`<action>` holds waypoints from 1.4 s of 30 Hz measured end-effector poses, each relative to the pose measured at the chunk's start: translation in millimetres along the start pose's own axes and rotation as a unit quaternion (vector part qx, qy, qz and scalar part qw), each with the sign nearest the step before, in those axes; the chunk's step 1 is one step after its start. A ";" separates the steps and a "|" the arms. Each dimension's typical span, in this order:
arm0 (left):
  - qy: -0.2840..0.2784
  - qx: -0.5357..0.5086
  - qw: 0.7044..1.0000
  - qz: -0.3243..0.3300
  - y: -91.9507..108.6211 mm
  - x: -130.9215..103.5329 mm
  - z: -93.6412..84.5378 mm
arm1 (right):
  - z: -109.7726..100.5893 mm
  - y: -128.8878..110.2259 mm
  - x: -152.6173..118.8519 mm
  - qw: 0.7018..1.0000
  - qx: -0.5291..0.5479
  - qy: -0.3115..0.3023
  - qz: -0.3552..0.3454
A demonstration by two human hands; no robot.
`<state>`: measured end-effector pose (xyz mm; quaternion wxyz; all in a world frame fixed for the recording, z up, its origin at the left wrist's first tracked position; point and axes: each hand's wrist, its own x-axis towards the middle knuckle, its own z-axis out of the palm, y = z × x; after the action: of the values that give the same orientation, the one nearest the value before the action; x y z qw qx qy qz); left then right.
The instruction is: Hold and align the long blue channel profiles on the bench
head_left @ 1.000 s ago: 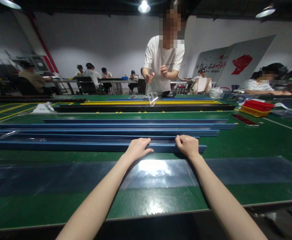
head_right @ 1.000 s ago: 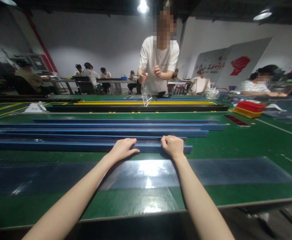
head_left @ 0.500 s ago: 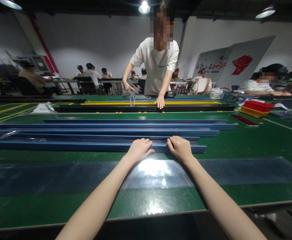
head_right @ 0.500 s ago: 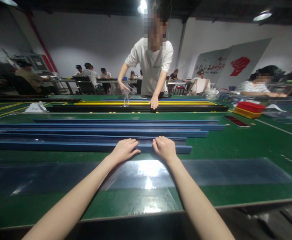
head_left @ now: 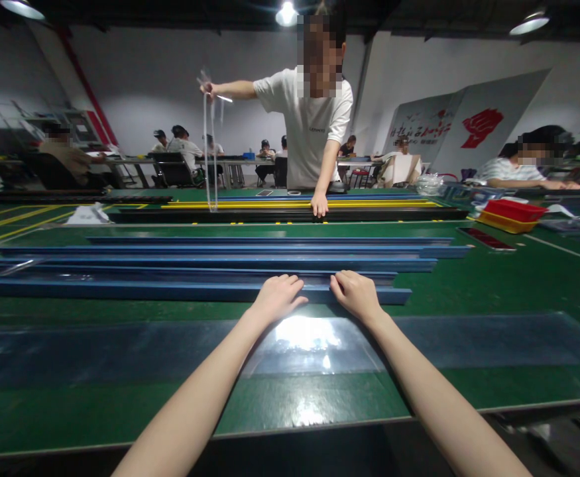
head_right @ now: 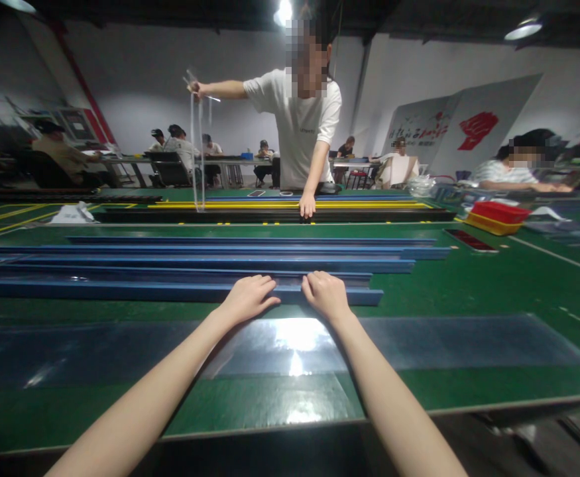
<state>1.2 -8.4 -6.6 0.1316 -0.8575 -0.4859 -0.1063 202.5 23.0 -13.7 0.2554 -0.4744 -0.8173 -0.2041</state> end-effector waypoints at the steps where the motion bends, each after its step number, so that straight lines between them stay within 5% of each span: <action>1: 0.001 -0.002 1.000 0.000 -0.1 0.0 0.1 | 0.6 -0.3 -0.1 1.000 0.000 -0.003 0.001; 19: -0.001 -0.019 1.000 -0.003 -0.7 -0.3 1.3 | -4.7 -1.5 5.9 0.991 -0.012 -0.125 0.043; 33: -0.004 -0.007 1.000 -0.008 1.2 0.1 -0.5 | 0.7 -5.1 3.0 1.000 0.006 0.028 -0.009; 42: 0.002 -0.004 1.000 -0.004 0.7 -0.8 -1.3 | 0.7 -11.9 9.4 0.998 0.002 -0.019 0.059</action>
<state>1.3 -9.8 -5.8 0.1290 -0.8558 -0.4886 -0.1107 187.9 24.2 -9.6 0.2527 -0.5250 -0.7930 -0.1782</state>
